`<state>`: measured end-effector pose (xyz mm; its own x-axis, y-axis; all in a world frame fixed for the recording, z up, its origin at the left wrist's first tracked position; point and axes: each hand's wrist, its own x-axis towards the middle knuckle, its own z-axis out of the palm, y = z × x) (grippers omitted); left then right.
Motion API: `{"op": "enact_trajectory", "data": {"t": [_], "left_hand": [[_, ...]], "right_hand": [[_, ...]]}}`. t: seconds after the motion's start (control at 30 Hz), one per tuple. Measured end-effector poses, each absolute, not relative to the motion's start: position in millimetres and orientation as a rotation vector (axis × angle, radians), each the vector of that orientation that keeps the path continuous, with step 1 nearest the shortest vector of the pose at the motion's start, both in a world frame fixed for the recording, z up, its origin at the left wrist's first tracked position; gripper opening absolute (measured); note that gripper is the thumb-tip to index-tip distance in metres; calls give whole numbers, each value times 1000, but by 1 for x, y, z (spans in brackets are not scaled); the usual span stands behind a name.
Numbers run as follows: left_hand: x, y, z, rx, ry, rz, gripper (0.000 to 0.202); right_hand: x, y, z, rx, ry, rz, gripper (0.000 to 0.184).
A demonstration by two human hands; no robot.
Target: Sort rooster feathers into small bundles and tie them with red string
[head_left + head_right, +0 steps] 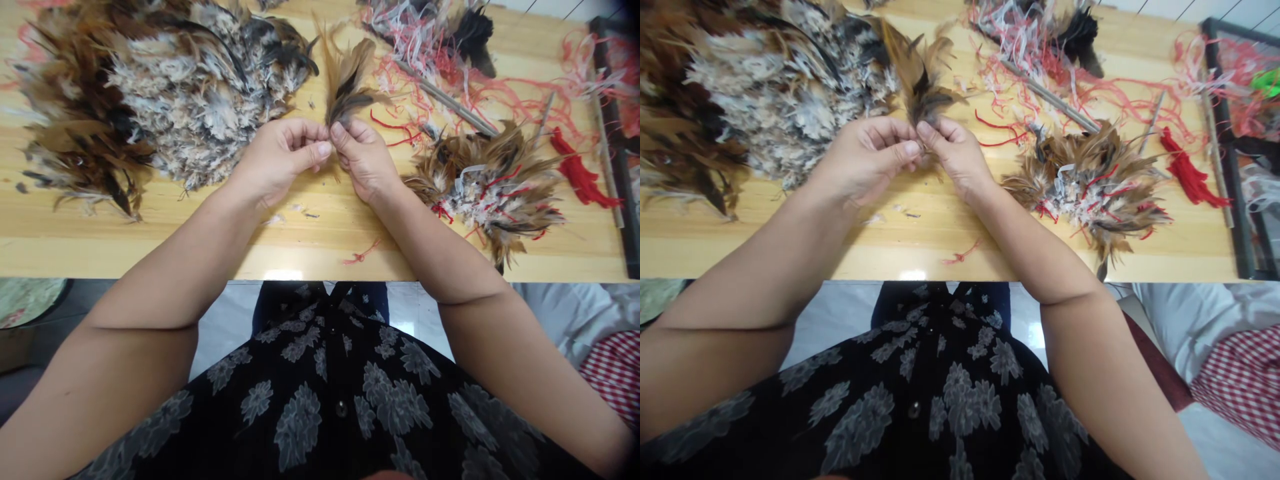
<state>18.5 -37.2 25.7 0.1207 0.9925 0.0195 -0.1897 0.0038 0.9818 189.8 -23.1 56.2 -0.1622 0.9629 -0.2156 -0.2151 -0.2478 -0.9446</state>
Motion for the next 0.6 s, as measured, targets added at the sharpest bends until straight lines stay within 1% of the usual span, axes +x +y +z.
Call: {"op": "enact_trajectory", "data": {"t": [0.1,0.2,0.37,0.47,0.6], "left_hand": [[20,-38,22,1185,970,1200,45],[22,-35,15,1212,966,1217,50],[23,-34,12,1080,956,1245,51],[20,-35,19,984,939,1226,51],[17,-36,26,941,883,1185,51]], "right_hand": [[189,-22,48,-1074,-1093,1569,56],[190,-16,30,-1026,-1185,1511,60],[196,-6,9,-937,-1265,1485,52],[199,-5,11,-879,-1260,1523,55],[200,-13,30,-899,-1210,1626,59]]}}
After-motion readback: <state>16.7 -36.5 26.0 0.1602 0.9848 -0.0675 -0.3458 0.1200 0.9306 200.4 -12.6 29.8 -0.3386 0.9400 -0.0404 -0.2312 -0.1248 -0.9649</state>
